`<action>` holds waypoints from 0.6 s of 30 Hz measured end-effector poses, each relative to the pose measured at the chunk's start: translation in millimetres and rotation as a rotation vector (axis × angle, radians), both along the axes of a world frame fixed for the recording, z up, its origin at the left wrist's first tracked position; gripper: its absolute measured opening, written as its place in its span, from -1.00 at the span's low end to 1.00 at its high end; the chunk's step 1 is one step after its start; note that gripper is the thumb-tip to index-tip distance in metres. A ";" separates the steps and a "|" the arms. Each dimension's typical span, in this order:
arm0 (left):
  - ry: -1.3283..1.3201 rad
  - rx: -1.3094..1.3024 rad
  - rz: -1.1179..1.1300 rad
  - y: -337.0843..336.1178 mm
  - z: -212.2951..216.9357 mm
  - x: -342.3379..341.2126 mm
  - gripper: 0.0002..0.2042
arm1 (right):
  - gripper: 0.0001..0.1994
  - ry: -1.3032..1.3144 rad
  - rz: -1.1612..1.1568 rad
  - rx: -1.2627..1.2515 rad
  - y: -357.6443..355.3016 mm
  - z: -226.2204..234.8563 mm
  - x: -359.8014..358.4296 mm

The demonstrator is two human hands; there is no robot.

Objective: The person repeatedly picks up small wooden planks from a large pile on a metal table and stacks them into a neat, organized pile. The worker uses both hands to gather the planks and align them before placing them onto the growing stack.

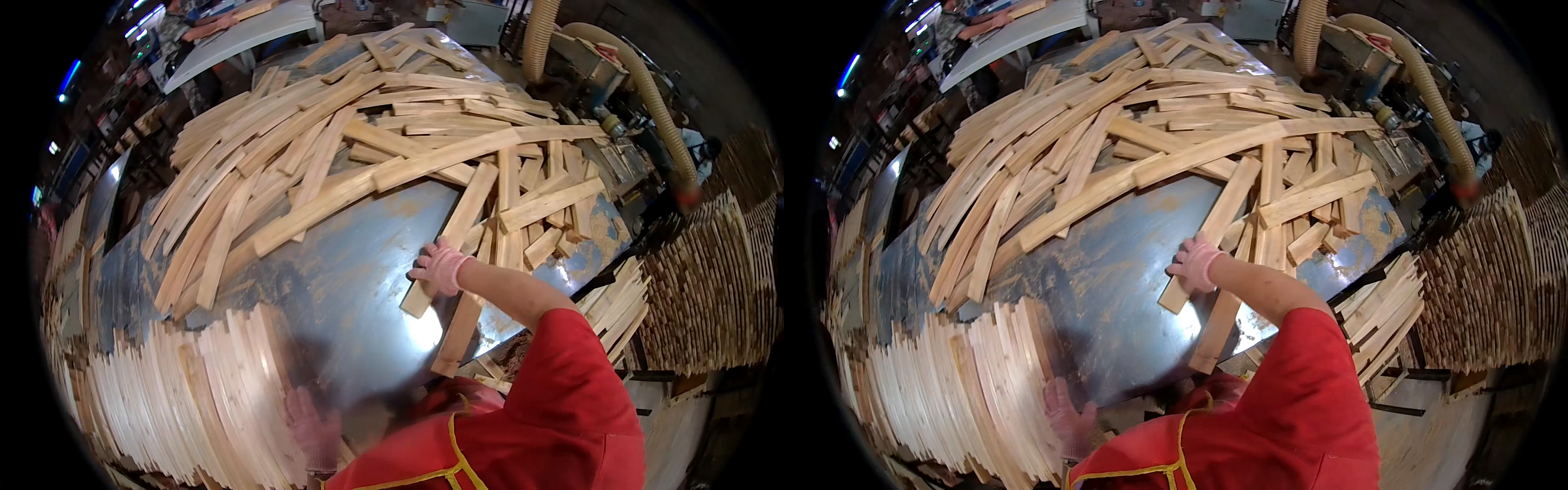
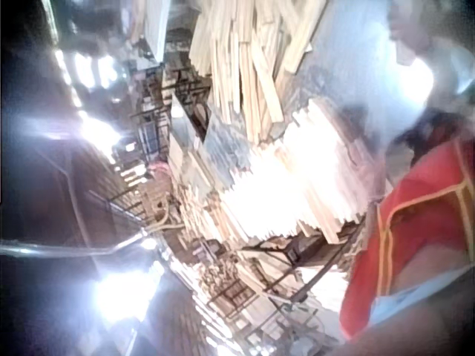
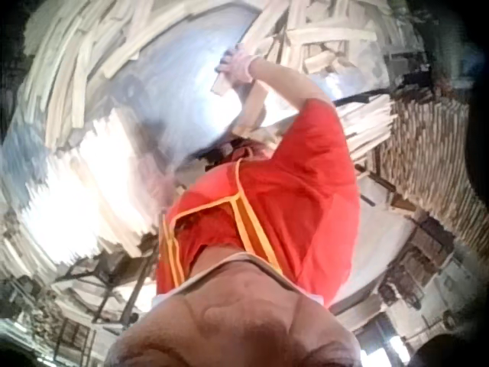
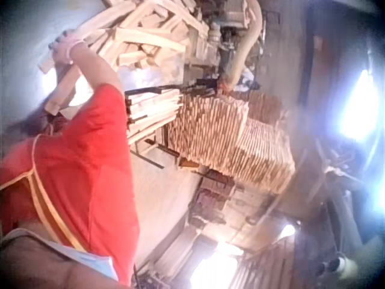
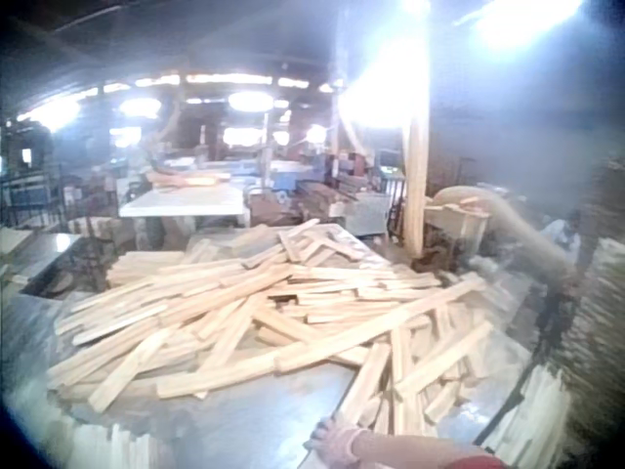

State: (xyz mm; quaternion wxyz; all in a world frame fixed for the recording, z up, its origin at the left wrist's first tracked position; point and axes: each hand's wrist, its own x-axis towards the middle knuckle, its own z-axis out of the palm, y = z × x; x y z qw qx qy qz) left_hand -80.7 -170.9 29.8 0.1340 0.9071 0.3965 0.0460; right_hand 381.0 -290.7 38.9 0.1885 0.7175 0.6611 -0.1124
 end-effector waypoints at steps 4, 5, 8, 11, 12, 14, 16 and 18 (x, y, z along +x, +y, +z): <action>-0.075 0.030 -0.367 -20.9 -3.3 118.1 -0.10 | -0.64 0.030 0.099 -0.008 -24.3 -26.9 -13.7; -0.058 -0.027 -0.381 -28.4 -2.7 146.3 -0.10 | -0.80 0.215 0.174 0.463 -35.4 -25.7 -30.7; 0.069 -0.159 -0.391 -46.1 -4.2 204.6 -0.10 | -0.68 0.338 -0.280 0.101 -9.4 84.2 -10.6; 0.290 -0.213 -0.381 -48.0 -7.8 226.7 -0.14 | -0.48 -0.048 -1.004 0.841 -79.6 66.3 105.1; 0.342 -0.244 -0.394 -46.6 -6.3 231.0 -0.17 | -0.38 -0.236 -1.170 0.849 -105.7 55.5 134.4; 0.390 -0.367 -0.397 -42.1 -5.0 237.4 -0.19 | -0.37 -0.474 -1.503 0.670 -164.8 18.5 193.2; 0.391 -0.541 -0.303 -33.9 -7.7 227.1 -0.17 | -0.43 -0.550 -1.407 0.129 -187.8 -13.5 217.6; 0.256 -0.611 -0.218 -30.4 2.5 185.6 -0.19 | -0.47 -0.512 -1.309 0.242 -186.2 -20.8 210.0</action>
